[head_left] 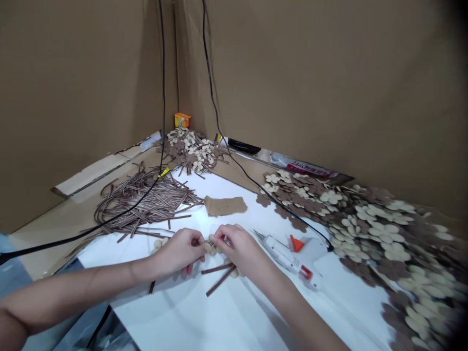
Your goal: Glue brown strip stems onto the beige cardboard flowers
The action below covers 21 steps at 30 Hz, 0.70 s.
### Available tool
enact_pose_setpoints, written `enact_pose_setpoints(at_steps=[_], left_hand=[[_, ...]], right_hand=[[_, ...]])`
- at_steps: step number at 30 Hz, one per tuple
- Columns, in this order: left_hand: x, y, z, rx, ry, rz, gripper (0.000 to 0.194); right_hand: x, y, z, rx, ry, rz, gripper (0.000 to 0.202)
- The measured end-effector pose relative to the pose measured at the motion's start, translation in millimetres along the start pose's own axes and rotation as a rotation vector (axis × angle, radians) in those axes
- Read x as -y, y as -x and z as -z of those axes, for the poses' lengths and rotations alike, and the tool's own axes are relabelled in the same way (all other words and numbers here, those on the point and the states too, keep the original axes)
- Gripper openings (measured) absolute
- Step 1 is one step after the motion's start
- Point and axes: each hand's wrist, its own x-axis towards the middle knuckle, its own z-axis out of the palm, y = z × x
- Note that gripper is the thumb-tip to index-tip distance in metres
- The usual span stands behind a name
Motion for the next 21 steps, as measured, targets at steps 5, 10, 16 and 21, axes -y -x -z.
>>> enact_pose_setpoints(at_steps=[5, 10, 16, 21], left_hand=[[-5.0, -1.6, -0.9, -0.019, -0.064, -0.001, 0.018], [-5.8, -1.2, -3.2, -0.020, -0.087, 0.008, 0.017], [-4.3, -3.1, -7.0, -0.005, -0.088, 0.021, 0.014], [-5.5, -2.9, -7.0, 0.006, -0.085, 0.028, 0.015]], right_hand=[[-1.7, -2.1, -4.2, 0.000, 0.054, -0.032, 0.015], [0.5, -1.4, -3.3, 0.001, 0.092, -0.072, 0.015], [0.8, -3.4, -4.2, 0.018, 0.097, -0.098, 0.015], [1.0, -3.0, -4.2, 0.032, 0.077, -0.116, 0.013]])
